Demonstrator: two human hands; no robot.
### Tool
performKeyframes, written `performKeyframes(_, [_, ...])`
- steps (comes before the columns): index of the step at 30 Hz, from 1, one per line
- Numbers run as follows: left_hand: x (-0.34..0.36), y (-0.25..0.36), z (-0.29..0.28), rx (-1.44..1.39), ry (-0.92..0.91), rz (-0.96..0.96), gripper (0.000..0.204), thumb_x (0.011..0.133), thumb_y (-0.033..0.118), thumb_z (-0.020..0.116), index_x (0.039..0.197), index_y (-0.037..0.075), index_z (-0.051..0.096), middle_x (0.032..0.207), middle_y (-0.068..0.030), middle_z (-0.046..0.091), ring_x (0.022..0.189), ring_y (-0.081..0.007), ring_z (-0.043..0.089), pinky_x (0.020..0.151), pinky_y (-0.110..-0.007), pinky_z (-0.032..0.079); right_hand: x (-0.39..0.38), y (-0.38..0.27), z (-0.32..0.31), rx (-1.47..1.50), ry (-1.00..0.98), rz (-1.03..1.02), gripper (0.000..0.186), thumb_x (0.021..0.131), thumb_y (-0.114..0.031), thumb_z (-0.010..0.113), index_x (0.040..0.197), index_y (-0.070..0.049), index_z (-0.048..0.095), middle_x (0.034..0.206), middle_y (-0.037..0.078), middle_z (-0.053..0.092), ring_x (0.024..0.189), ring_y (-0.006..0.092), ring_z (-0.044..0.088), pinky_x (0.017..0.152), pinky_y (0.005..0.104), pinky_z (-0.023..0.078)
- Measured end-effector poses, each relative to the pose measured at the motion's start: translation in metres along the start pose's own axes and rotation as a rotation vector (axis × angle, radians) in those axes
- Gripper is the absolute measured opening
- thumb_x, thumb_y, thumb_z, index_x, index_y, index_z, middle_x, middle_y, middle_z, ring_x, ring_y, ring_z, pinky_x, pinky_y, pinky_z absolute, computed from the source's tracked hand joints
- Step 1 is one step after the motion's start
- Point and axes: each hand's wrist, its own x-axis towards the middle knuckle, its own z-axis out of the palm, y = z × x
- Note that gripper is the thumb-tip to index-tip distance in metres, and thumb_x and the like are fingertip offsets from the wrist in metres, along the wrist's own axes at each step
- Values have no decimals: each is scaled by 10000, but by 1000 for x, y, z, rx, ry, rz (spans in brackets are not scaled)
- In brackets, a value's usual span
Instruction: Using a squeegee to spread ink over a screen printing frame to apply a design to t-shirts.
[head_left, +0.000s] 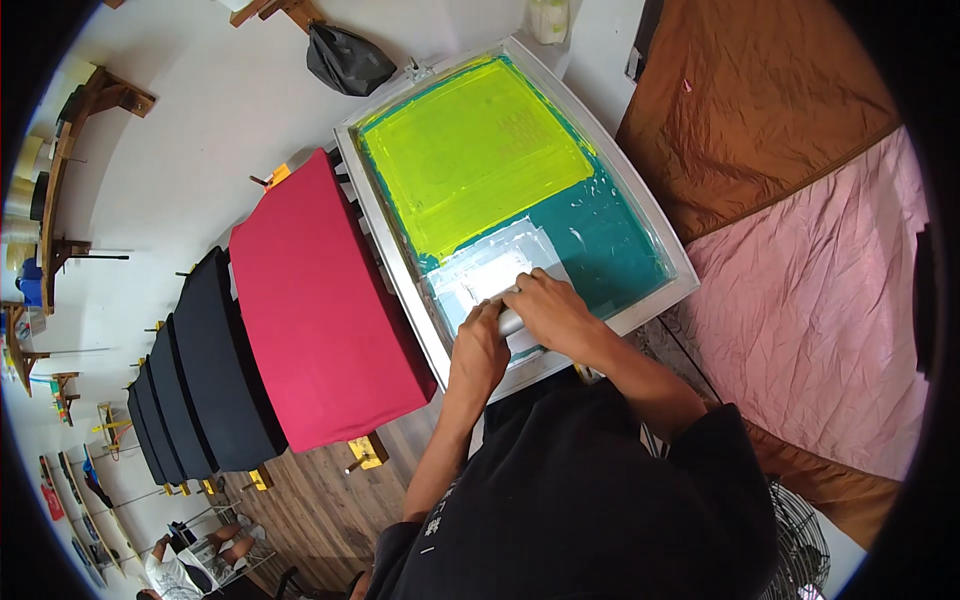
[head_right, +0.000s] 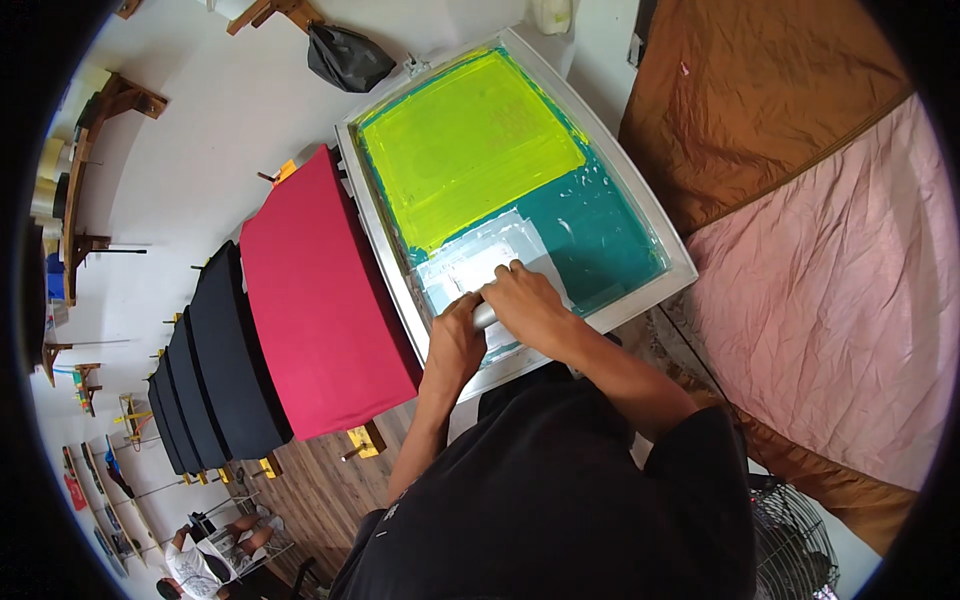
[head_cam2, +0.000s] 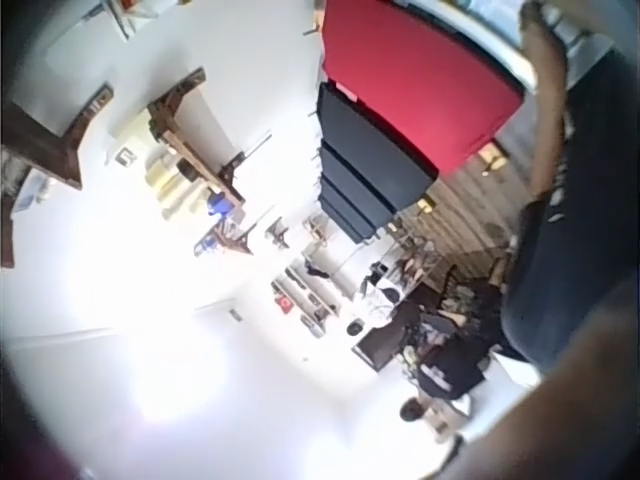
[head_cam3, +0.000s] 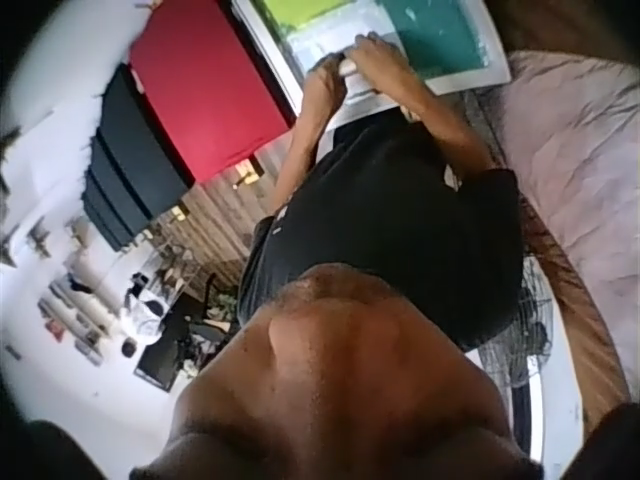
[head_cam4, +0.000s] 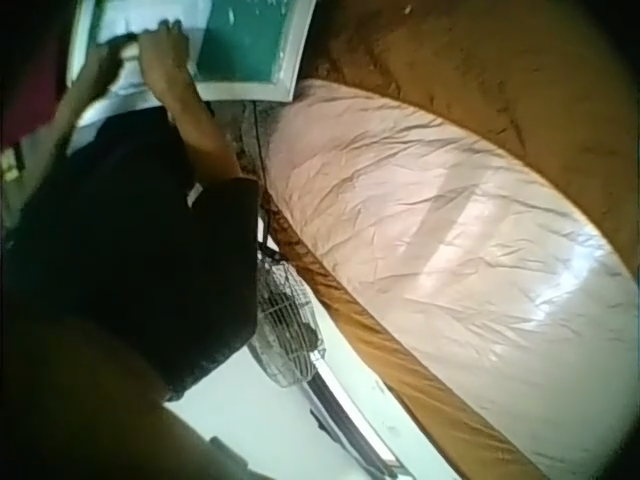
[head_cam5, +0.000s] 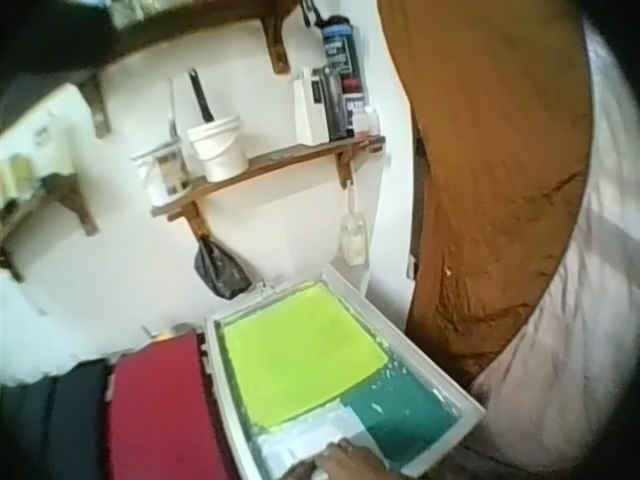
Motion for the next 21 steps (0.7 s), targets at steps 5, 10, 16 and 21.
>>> performKeyframes(5, [-5,-2,7,67,164,129,435,730,-153,452,1139,-82,582,1102,-323,595,1009,-477,587,893,-482,480,-7,-2,26,10,224,5,275,775,-3,566,1039,5,644,1075,176,590,1075,343,566,806,408,547])
performKeyframes(10, [-6,8,1,22,29,17,436,738,-151,454,1145,-74,591,1129,-328,584,1025,-481,585,901,-470,489,-8,-3,6,-12,6,13,265,782,-7,561,1031,9,651,1057,182,599,1085,346,568,810,410,547])
performKeyframes(16, [-6,10,-2,-30,-25,-24,467,710,-167,463,1149,-78,592,1154,-320,595,1087,-459,580,953,-436,487,-12,1,13,-10,175,-58,197,722,16,630,913,4,676,964,190,610,985,347,594,717,411,564])
performKeyframes(21, [-12,4,6,18,81,61,430,753,-134,456,1160,-74,582,1119,-319,593,1029,-477,583,913,-463,483,-18,-3,24,-6,330,-51,196,710,24,639,901,4,680,951,190,613,967,356,597,724,416,561])
